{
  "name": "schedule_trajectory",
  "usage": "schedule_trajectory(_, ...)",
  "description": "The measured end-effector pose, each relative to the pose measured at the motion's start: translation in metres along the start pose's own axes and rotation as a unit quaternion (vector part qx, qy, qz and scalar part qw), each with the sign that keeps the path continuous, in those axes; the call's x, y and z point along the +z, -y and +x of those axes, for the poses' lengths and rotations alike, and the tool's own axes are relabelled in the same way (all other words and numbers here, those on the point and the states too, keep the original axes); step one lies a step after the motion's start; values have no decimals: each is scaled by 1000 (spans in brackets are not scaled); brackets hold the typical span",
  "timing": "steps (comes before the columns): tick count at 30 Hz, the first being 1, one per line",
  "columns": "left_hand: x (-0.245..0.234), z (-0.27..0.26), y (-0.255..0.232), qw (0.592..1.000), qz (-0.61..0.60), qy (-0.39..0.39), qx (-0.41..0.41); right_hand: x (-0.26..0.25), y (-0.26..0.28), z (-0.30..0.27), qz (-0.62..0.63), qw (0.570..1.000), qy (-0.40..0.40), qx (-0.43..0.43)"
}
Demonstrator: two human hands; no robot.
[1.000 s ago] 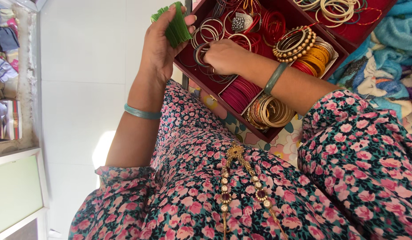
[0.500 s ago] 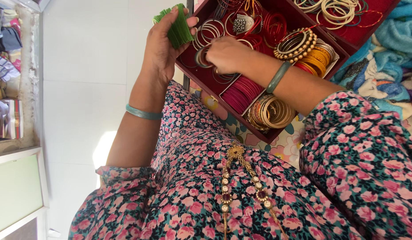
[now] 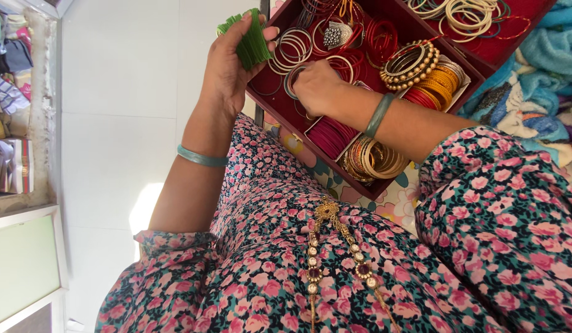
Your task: The person sits with a red jewelry box on their lap and repeatedly picks up, separates, and places stacks of bangles into compartments. They handle green, red, and cream-colored bangles, occasionally using a red string to bundle them, and continue arranging the bangles throughout the clip.
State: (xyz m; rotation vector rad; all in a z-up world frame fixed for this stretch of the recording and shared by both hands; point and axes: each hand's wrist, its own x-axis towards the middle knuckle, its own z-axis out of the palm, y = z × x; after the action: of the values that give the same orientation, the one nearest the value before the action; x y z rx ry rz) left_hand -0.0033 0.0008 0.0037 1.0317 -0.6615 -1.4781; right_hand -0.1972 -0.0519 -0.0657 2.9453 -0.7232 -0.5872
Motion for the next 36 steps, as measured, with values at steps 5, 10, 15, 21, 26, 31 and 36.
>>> schedule_trajectory(5,1,-4,-1,1000,22,-5,12,32,-6,11,-15,1000,-5,5)
schedule_trajectory(10,1,-4,-1,1000,17,-1,4,48,6,17,-60,996,-38,60)
schedule_trajectory(15,0,-6,-2,1000,12,3,8,30,10,5,-41,996,-66,49)
schedule_trajectory(21,-3,-6,-4,1000,12,-8,6,-23,-19,-5,138,982,-68,109)
schedule_trajectory(26,4,-2,2,1000,16,14,-10,-39,-72,-52,468,853,-140,186)
schedule_trajectory(31,24,5,13,998,40,23,-44,-15,-119,-104,754,597,-261,84)
schedule_trajectory(36,43,13,18,996,47,53,-55,41,-184,-165,674,631,-357,141)
